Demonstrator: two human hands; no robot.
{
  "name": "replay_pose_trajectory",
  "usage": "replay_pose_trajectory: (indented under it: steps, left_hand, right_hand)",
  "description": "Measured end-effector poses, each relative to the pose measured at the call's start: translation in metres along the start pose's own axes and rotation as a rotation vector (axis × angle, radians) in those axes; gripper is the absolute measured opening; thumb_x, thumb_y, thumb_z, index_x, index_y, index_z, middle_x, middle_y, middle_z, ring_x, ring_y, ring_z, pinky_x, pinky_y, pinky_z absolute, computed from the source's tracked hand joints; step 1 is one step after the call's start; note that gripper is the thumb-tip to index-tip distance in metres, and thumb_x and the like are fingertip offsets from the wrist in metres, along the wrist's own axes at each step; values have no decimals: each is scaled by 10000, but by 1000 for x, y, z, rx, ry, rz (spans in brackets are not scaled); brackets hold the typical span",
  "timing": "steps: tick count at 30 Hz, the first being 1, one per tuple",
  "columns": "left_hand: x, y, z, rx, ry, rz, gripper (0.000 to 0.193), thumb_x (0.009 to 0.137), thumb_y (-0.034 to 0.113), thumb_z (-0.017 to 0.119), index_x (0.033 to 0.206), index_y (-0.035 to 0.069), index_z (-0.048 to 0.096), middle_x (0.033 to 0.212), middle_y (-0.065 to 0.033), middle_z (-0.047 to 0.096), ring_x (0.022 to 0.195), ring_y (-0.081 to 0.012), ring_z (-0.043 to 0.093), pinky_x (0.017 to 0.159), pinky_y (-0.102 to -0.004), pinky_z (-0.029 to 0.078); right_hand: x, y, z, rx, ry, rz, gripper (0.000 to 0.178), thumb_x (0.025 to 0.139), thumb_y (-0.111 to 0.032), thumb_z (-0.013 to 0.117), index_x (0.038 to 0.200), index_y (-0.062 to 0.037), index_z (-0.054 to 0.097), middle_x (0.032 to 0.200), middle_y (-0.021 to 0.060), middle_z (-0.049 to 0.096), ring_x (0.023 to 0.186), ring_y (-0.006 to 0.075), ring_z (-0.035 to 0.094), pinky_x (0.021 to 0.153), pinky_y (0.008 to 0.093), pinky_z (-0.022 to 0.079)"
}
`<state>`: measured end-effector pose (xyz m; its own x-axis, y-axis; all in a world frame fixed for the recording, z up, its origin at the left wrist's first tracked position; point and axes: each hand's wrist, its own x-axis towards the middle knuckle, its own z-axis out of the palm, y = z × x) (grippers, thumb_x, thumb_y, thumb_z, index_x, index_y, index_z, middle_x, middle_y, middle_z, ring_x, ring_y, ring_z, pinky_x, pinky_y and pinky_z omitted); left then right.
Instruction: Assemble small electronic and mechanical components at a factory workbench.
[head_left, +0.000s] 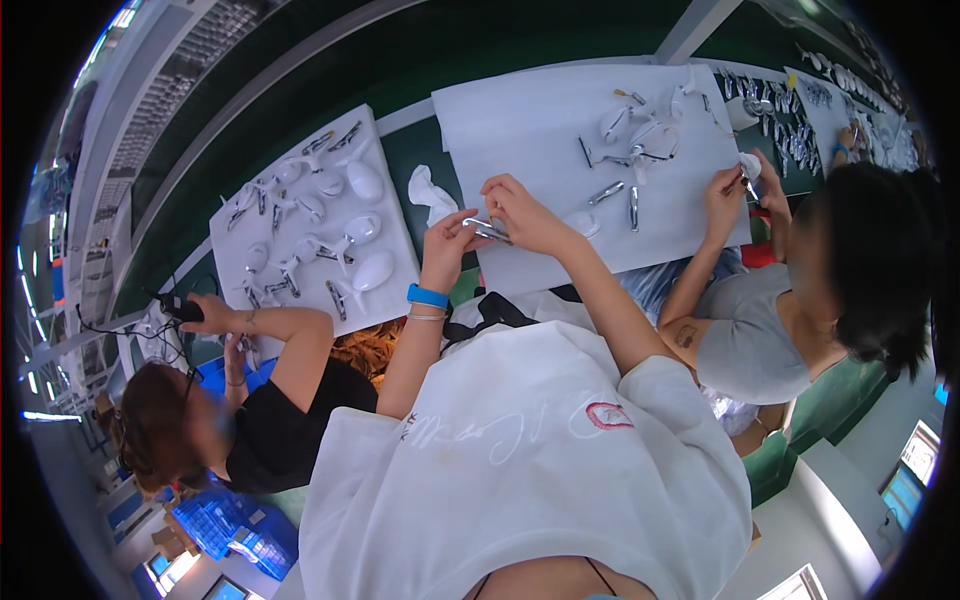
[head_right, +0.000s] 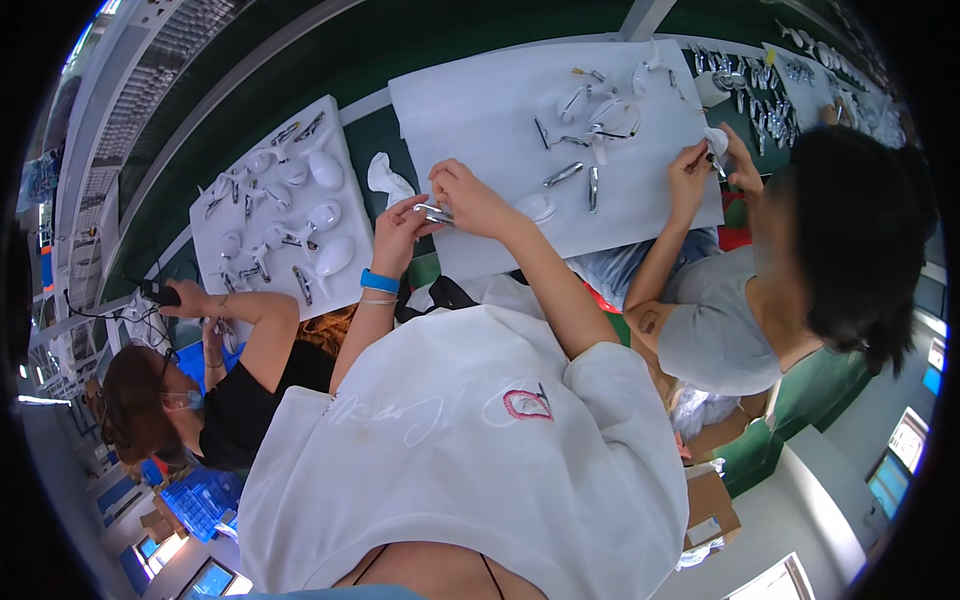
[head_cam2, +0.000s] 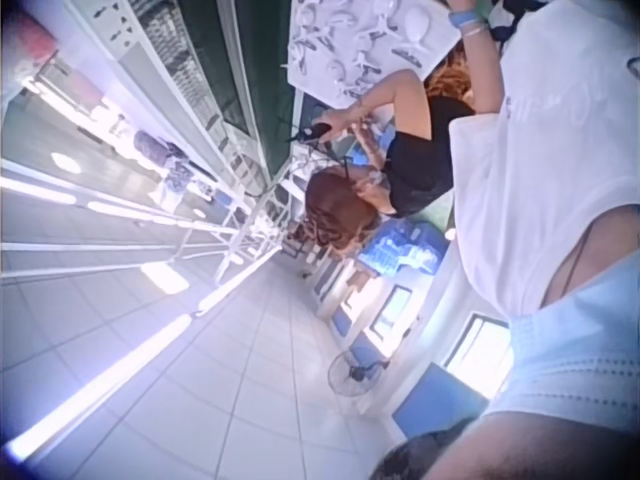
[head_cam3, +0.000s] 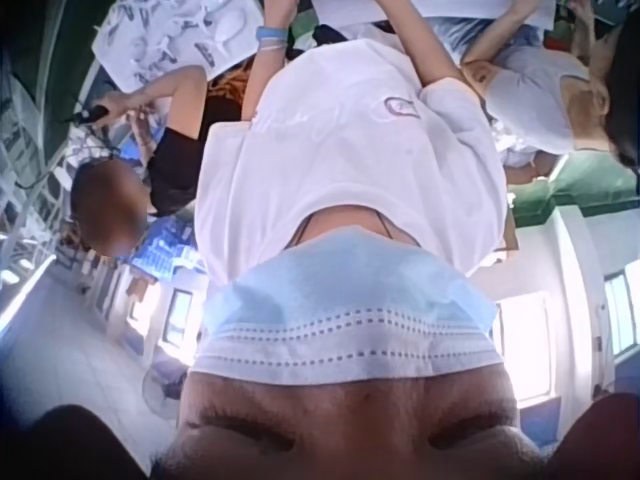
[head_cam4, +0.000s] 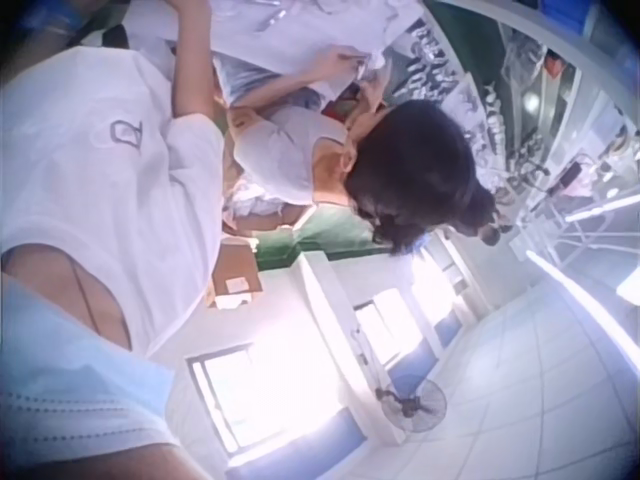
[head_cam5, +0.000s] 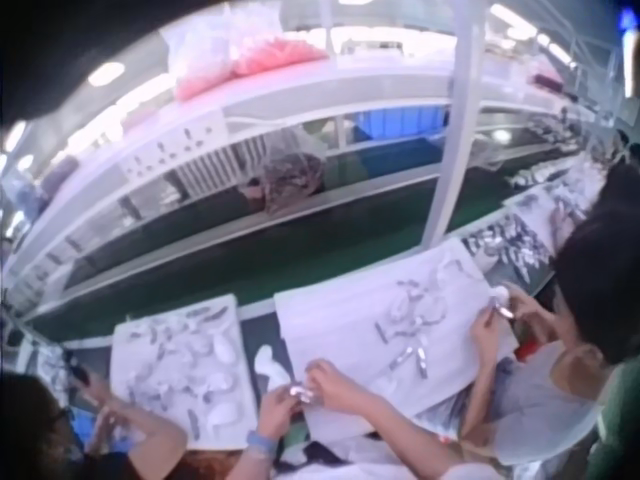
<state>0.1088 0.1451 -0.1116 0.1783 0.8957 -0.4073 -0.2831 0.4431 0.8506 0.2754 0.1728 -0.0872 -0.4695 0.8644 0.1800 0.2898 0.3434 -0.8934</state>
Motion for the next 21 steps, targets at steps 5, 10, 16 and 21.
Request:
replay_pose_trajectory:
  steps: [5, 10, 16, 21]
  left_hand:
    - [1, -1, -1, 72, -52, 29, 210, 812, 1, 464, 994, -86, 522, 850, -99, 563, 781, -163, 571, 723, -327, 525]
    - [-3, 8, 8, 40, -101, 21, 195, 817, 52, 500, 946, -88, 541, 880, -106, 561, 811, -171, 569, 737, -308, 518]
    - [-3, 6, 8, 48, -34, 23, 212, 818, 67, 516, 954, -94, 537, 900, -126, 566, 822, -180, 571, 737, -311, 518]
    - [-5, 4, 7, 20, 14, 35, 218, 825, 61, 505, 972, -96, 536, 907, -140, 571, 824, -187, 573, 738, -308, 518]
  right_hand:
    - [4, 4, 3, -33, -10, -71, 110, 703, 24, 518, 769, -16, 440, 1001, 145, 440, 914, 304, 456, 752, 323, 396]
    - [8, 2, 3, -102, -39, -101, 102, 710, 7, 524, 777, -13, 450, 1004, 149, 446, 932, 307, 451, 759, 327, 395]
    - [-1, 8, -2, 63, 22, 85, 91, 756, -47, 494, 839, -19, 472, 880, 148, 539, 846, 302, 518, 796, 338, 385]
    - [-31, 25, 6, -87, -13, 132, 139, 768, -74, 469, 902, -38, 487, 726, 116, 596, 730, 287, 567, 903, 400, 316]
